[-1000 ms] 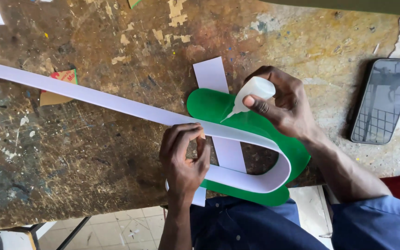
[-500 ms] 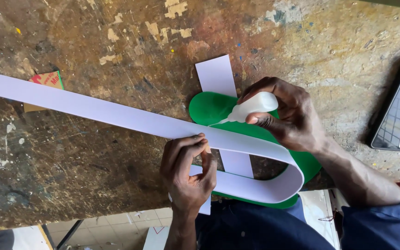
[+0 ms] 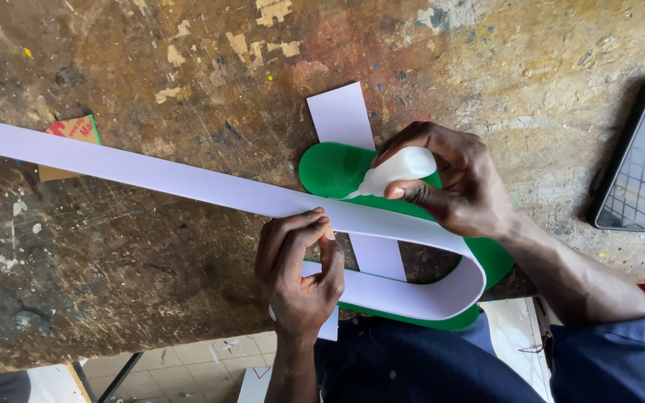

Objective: Assembling a 3D sign letter by gluing a plastic side strip to the face of the letter.

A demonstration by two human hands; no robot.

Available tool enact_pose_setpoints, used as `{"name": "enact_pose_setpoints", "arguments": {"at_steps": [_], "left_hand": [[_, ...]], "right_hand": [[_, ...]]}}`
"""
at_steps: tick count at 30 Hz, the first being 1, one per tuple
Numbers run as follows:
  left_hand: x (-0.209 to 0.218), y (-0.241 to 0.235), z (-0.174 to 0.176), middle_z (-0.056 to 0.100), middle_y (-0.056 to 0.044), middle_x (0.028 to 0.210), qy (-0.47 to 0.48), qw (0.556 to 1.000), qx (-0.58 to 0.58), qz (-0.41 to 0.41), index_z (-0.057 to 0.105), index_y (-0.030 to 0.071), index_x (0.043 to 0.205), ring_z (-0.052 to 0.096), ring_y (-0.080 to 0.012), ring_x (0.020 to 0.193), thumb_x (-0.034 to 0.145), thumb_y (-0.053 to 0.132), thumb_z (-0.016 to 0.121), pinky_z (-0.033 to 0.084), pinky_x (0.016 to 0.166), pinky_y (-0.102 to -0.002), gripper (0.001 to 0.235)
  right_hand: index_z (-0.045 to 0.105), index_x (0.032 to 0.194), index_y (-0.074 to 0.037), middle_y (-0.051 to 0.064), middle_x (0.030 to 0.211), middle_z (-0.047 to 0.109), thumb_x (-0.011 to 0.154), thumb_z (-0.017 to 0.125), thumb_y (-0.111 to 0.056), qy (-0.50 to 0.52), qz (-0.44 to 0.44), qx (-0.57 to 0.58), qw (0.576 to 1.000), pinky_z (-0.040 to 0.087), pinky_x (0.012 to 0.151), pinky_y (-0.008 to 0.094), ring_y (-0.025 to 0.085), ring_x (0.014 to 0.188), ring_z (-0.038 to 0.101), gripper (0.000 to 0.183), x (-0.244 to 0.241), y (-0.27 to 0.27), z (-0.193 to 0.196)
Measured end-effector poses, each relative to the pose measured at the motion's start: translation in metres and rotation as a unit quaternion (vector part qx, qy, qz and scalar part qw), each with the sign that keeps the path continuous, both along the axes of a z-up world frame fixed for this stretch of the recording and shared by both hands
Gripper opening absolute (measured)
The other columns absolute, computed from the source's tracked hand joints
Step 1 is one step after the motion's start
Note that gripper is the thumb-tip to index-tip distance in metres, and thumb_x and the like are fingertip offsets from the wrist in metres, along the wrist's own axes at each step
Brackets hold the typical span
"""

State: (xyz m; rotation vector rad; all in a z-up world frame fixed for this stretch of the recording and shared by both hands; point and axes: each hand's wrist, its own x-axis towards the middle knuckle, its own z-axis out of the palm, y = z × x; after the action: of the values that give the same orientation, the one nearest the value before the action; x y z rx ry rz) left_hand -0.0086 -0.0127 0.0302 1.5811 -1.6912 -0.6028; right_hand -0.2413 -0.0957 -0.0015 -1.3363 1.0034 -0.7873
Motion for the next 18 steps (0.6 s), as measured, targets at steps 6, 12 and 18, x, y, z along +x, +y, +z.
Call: {"name": "enact_pose_setpoints", "arguments": {"at_steps": [6,12,18], "left_hand": [[-0.001,0.002,-0.003,0.078,-0.016,0.113,-0.012,1.0,-0.012,0.001,0.077,-0.003,0.106,0.078,-0.031,0.106,0.1,-0.011,0.073,0.068,0.091,-0.04,0.011],[0.0,0.004,-0.006,0.077,-0.016,0.115,-0.011,1.0,-0.015,0.001,0.077,-0.003,0.107,0.078,-0.0311,0.105,0.103,-0.008,0.074,0.068,0.091,-0.042,0.007],[-0.001,0.002,-0.005,0.077,-0.016,0.114,-0.017,1.0,-0.016,0.0,0.076,-0.003,0.106,0.077,-0.0313,0.104,0.103,-0.007,0.073,0.067,0.09,-0.042,0.006]], "right_hand": [[0.074,0.124,-0.003,0.011,0.121,0.078,0.103,0.077,-0.034,0.009,0.001,-0.007,1.0,0.06,0.089,0.033,0.023,0.107,0.078,0.038,-0.003,-0.003,0.003],[0.074,0.12,-0.003,0.009,0.113,0.078,0.102,0.078,-0.035,0.055,0.005,-0.025,0.998,0.055,0.083,0.031,0.02,0.098,0.076,0.037,-0.011,-0.006,0.003],[0.073,0.119,-0.001,0.01,0.11,0.076,0.102,0.079,-0.032,0.053,0.006,-0.035,0.998,0.053,0.079,0.031,0.02,0.093,0.073,0.036,-0.018,-0.007,0.002]]}}
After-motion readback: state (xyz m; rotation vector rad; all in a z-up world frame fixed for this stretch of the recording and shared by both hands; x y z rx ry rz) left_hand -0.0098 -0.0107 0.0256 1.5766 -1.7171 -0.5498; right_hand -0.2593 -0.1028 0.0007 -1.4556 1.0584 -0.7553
